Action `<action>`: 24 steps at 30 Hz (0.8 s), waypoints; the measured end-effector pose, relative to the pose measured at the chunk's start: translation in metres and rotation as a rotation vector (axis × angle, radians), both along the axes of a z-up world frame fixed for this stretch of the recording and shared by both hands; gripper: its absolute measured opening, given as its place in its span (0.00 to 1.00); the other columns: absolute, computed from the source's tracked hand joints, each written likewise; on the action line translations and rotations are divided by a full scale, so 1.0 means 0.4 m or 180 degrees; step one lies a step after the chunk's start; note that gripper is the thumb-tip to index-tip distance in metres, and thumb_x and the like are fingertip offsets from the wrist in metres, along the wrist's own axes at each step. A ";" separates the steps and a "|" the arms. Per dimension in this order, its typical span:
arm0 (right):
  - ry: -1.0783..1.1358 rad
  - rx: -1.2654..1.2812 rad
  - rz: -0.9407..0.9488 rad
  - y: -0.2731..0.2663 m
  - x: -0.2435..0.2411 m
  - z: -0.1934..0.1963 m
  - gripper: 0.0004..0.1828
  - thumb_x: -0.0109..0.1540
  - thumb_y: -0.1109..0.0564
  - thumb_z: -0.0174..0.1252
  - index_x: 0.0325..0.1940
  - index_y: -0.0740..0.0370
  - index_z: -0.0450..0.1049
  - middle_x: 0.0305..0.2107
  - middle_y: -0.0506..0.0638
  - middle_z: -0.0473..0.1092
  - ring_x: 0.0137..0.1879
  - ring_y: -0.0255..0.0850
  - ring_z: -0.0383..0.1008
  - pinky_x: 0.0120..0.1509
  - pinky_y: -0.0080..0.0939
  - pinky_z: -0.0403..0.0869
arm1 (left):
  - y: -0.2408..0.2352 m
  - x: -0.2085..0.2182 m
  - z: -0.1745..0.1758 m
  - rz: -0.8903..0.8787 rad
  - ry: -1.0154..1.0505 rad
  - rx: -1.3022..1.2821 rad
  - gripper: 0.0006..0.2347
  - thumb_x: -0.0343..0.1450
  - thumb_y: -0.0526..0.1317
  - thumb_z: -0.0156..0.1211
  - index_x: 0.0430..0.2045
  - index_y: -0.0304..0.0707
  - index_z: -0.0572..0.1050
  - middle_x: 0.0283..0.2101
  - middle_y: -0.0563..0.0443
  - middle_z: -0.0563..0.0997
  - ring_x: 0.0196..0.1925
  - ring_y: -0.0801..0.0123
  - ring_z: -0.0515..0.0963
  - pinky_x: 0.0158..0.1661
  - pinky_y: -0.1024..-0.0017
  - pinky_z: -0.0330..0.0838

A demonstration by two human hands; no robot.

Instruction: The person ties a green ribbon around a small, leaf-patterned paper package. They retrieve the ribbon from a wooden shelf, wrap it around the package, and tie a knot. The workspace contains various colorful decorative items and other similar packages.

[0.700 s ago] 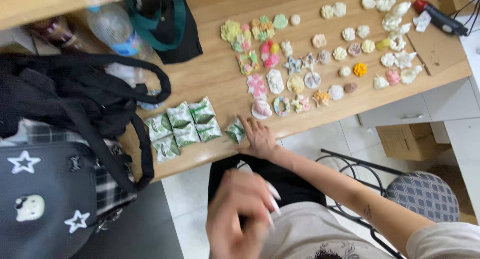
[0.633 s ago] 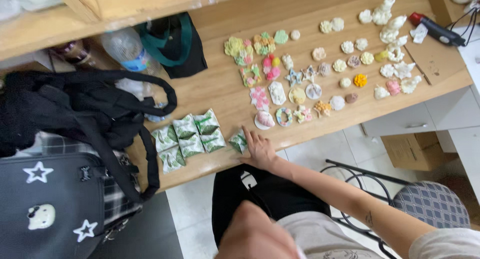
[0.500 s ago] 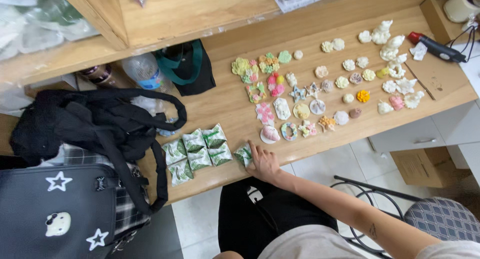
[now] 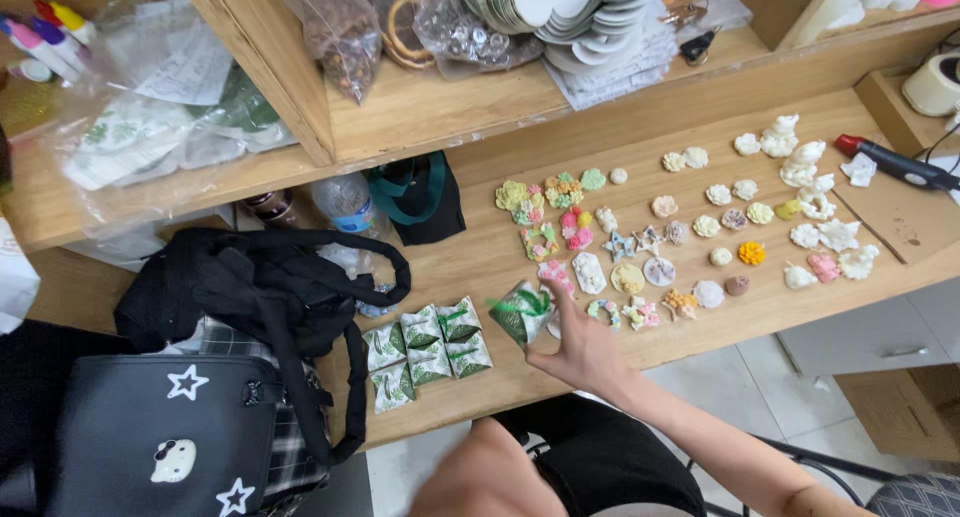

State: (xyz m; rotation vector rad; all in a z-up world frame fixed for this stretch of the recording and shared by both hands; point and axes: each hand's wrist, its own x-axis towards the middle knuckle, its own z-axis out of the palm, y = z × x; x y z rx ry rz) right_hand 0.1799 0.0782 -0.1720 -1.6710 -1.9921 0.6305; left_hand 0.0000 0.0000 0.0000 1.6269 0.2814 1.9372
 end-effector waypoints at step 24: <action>0.0121 0.2149 0.0774 0.367 -0.122 0.515 0.41 0.65 0.41 0.62 0.77 0.53 0.54 0.39 0.55 0.77 0.35 0.53 0.79 0.33 0.50 0.75 | 0.367 -0.103 0.117 0.3077 0.2446 -0.1249 0.18 0.78 0.32 0.50 0.65 0.35 0.66 0.43 0.42 0.76 0.41 0.56 0.80 0.39 0.61 0.75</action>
